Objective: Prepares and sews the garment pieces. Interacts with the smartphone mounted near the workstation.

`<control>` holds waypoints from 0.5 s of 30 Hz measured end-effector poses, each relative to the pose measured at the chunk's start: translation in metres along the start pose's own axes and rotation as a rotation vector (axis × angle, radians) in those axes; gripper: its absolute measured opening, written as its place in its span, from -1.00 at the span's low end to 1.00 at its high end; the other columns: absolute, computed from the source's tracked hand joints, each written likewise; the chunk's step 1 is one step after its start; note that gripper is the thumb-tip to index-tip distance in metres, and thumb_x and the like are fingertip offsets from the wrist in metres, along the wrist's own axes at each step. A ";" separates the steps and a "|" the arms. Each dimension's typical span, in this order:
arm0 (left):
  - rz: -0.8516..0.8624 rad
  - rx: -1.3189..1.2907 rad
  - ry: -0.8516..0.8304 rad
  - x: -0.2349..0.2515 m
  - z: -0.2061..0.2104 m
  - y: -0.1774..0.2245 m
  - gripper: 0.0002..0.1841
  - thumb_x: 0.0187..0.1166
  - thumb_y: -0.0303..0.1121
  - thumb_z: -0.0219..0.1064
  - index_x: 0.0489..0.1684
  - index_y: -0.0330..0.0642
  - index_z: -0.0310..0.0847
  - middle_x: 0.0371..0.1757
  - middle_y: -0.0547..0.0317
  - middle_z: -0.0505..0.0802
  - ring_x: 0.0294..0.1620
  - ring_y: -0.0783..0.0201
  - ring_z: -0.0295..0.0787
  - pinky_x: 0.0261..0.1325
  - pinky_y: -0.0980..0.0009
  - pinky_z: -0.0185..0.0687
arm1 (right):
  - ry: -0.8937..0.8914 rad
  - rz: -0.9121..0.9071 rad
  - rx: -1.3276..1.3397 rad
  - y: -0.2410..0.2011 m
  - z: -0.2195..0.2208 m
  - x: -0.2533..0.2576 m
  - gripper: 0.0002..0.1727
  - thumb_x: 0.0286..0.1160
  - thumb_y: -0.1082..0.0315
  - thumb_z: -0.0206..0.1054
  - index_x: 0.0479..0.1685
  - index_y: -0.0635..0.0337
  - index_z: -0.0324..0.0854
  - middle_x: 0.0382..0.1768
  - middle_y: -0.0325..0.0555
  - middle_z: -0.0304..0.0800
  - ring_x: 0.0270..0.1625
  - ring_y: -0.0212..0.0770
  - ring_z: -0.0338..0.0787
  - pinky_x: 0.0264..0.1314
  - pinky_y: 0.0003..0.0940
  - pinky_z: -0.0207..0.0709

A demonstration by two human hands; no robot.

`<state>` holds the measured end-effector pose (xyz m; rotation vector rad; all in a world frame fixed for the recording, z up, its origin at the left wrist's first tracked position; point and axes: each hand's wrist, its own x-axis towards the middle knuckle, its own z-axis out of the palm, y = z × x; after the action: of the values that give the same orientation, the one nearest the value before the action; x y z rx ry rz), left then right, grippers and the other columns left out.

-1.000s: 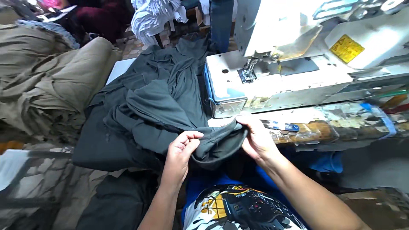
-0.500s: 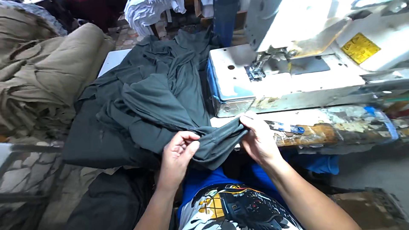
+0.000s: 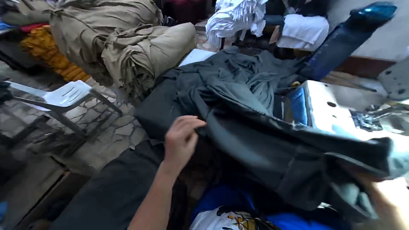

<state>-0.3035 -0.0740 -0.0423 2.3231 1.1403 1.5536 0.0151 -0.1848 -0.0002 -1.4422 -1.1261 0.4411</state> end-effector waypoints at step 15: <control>-0.240 -0.144 0.111 0.015 0.005 -0.059 -0.79 0.59 -0.40 0.33 0.01 -0.29 0.82 0.03 0.07 0.88 0.07 0.42 0.79 0.23 0.43 0.67 | -0.265 -0.333 0.386 -0.028 0.117 0.121 -0.78 0.71 0.31 0.20 0.16 0.14 0.65 0.05 -0.28 0.81 0.07 -0.32 0.83 0.23 -0.27 0.74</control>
<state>-0.3268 -0.0209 -0.0615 1.9512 1.2341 1.6321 -0.0343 -0.0257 0.0388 -0.8578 -1.3772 0.5856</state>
